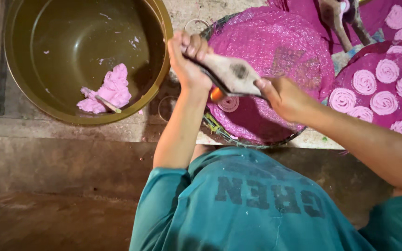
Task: The person scoops pink paste from a basin using a wooden tool, then uses a handheld extruder to form spiral coils on a pink tray. The person repeatedly fills the extruder and places additional coils onto the tray.
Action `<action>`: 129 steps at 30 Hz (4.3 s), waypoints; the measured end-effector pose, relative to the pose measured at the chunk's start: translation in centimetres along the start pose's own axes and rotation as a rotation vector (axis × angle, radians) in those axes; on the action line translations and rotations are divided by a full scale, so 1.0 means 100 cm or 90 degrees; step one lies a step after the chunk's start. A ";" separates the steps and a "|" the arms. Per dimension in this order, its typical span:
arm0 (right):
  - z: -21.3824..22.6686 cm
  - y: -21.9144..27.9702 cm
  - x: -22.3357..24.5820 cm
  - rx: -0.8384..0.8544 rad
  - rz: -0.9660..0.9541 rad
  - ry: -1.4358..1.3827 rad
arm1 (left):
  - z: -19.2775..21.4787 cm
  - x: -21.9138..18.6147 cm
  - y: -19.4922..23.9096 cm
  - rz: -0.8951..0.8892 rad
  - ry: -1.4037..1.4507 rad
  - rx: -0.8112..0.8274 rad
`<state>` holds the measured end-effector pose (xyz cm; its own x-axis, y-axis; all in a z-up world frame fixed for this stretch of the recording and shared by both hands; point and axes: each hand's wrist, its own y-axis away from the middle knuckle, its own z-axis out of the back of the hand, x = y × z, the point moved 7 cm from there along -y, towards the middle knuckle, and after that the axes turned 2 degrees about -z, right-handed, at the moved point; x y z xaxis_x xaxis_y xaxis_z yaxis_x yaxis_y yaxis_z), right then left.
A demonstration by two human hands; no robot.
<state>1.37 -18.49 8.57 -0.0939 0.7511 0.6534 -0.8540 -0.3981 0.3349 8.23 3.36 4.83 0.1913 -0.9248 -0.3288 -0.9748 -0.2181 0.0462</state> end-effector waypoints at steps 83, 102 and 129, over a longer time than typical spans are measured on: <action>0.081 0.142 0.042 -0.173 0.546 0.208 | -0.177 0.036 0.180 -0.206 -1.038 0.834; 0.083 0.187 0.021 0.127 0.496 -0.116 | -0.106 -0.002 0.212 0.385 -0.971 0.702; -0.089 -0.006 0.108 -0.500 -0.063 0.052 | 0.137 -0.380 -0.014 0.035 -0.814 0.138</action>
<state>-3.73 -5.44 9.37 -0.0102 0.8117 0.5840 -0.9685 0.1374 -0.2078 0.73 43.11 4.33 0.0236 0.0464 -0.9986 -0.9994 -0.0245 -0.0248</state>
